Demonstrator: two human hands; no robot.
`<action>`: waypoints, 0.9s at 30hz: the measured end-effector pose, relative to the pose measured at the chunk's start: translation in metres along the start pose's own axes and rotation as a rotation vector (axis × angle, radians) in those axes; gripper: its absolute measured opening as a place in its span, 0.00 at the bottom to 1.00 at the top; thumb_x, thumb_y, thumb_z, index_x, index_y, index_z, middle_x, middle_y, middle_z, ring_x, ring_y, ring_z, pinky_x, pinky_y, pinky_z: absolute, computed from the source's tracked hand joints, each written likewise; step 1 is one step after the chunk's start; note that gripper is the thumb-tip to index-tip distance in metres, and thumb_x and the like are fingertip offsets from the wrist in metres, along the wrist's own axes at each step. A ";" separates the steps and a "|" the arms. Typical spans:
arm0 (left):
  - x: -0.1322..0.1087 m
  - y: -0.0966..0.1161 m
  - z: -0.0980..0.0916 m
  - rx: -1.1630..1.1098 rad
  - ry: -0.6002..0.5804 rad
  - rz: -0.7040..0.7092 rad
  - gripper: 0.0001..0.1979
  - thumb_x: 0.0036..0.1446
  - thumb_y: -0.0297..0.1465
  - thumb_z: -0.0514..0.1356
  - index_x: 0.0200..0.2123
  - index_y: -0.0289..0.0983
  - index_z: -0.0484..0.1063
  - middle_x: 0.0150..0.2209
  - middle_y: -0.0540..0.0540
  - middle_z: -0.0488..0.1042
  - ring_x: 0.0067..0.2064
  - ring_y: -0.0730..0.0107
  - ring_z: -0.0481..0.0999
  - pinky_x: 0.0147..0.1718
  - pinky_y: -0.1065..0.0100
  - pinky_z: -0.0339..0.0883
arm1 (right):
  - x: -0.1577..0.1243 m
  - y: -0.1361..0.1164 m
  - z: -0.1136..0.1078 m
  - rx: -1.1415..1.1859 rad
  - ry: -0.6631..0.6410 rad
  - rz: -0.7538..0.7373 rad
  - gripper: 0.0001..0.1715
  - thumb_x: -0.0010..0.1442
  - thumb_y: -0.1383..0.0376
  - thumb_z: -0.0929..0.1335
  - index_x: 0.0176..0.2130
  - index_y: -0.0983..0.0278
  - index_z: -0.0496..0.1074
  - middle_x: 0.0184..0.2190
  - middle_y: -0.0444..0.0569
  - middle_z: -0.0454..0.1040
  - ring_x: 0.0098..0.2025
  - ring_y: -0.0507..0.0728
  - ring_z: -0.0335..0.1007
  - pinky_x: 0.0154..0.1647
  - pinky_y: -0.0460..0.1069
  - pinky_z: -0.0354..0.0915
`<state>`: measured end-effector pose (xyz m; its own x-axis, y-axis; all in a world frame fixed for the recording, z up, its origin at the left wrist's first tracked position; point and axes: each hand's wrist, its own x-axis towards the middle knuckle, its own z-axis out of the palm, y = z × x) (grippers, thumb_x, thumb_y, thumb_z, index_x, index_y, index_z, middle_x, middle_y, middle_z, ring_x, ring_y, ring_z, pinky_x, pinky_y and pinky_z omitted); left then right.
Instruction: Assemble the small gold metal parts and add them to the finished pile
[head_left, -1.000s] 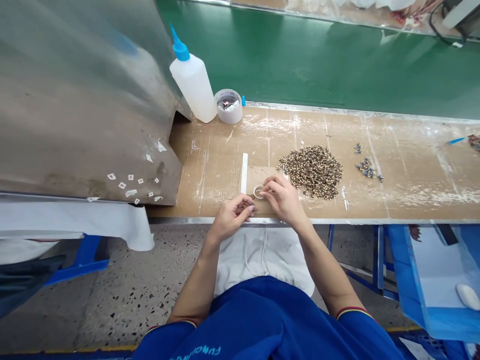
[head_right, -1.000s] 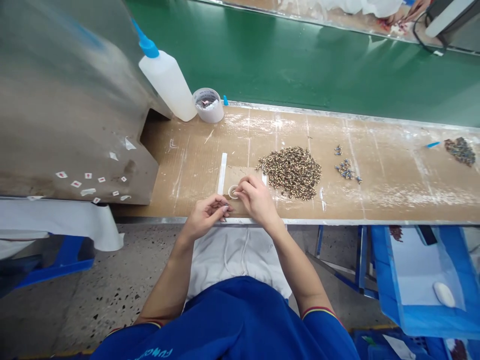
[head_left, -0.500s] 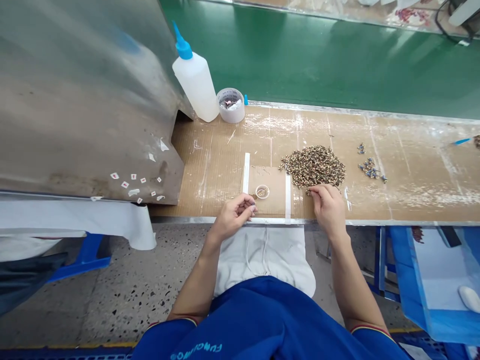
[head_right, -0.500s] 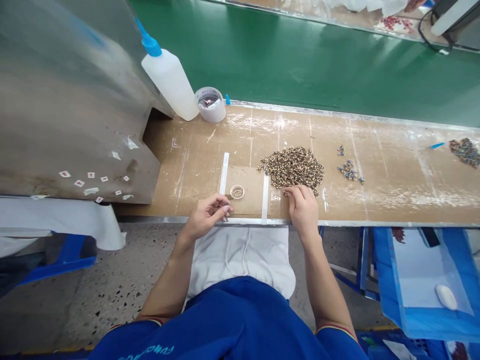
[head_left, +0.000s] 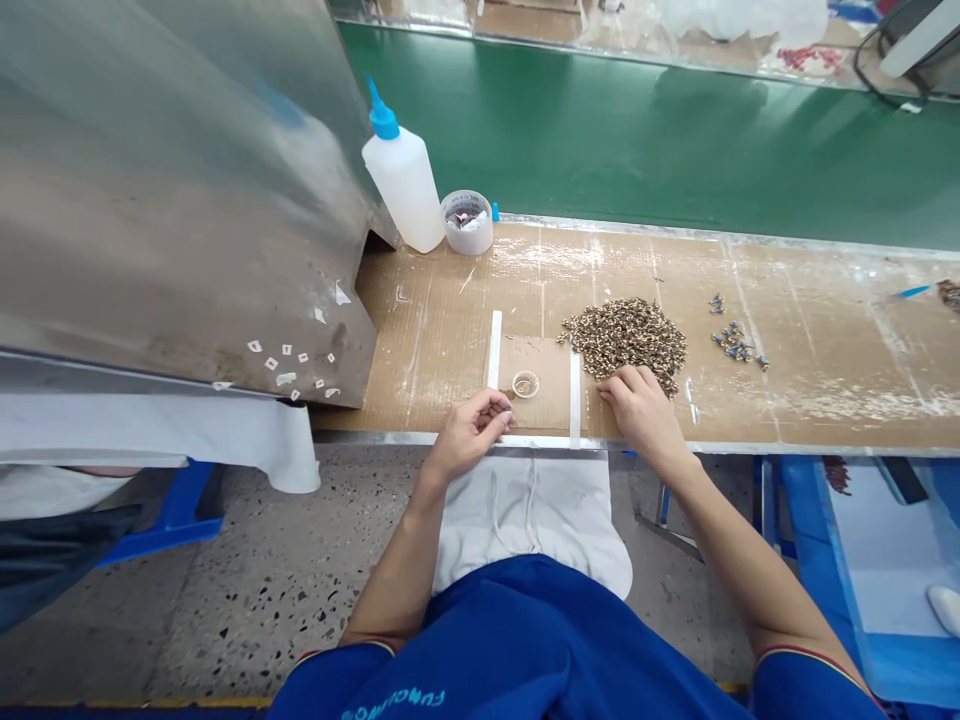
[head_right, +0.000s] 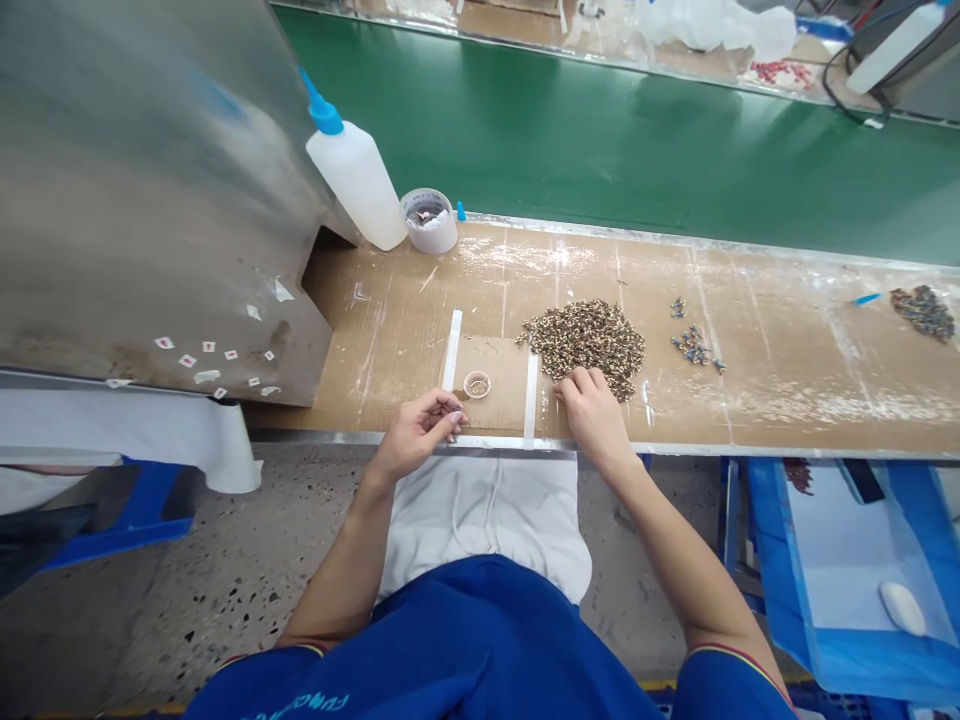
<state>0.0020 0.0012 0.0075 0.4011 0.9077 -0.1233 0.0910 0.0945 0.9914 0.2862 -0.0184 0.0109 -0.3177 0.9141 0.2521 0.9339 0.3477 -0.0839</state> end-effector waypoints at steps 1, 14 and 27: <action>0.000 0.000 0.000 0.000 0.000 -0.004 0.12 0.58 0.39 0.63 0.35 0.36 0.70 0.30 0.47 0.76 0.29 0.73 0.75 0.27 0.74 0.74 | 0.001 -0.002 0.001 -0.011 0.000 0.003 0.16 0.71 0.67 0.61 0.34 0.61 0.74 0.34 0.55 0.71 0.39 0.63 0.64 0.40 0.56 0.64; -0.001 -0.003 -0.001 -0.039 0.016 -0.006 0.11 0.57 0.38 0.63 0.36 0.35 0.70 0.30 0.46 0.76 0.29 0.73 0.76 0.27 0.74 0.73 | -0.004 -0.002 -0.011 0.208 -0.037 0.037 0.17 0.71 0.69 0.60 0.46 0.59 0.77 0.41 0.53 0.77 0.41 0.61 0.73 0.42 0.55 0.69; -0.002 -0.003 -0.002 -0.058 0.009 -0.001 0.12 0.58 0.38 0.63 0.36 0.35 0.70 0.31 0.45 0.78 0.29 0.74 0.75 0.27 0.73 0.72 | -0.004 -0.008 0.003 0.150 0.027 -0.032 0.17 0.72 0.64 0.60 0.41 0.61 0.77 0.38 0.54 0.76 0.40 0.60 0.72 0.42 0.55 0.70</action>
<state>-0.0014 0.0000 0.0044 0.3932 0.9111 -0.1239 0.0384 0.1183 0.9922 0.2792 -0.0240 0.0083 -0.3405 0.8967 0.2828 0.8877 0.4057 -0.2176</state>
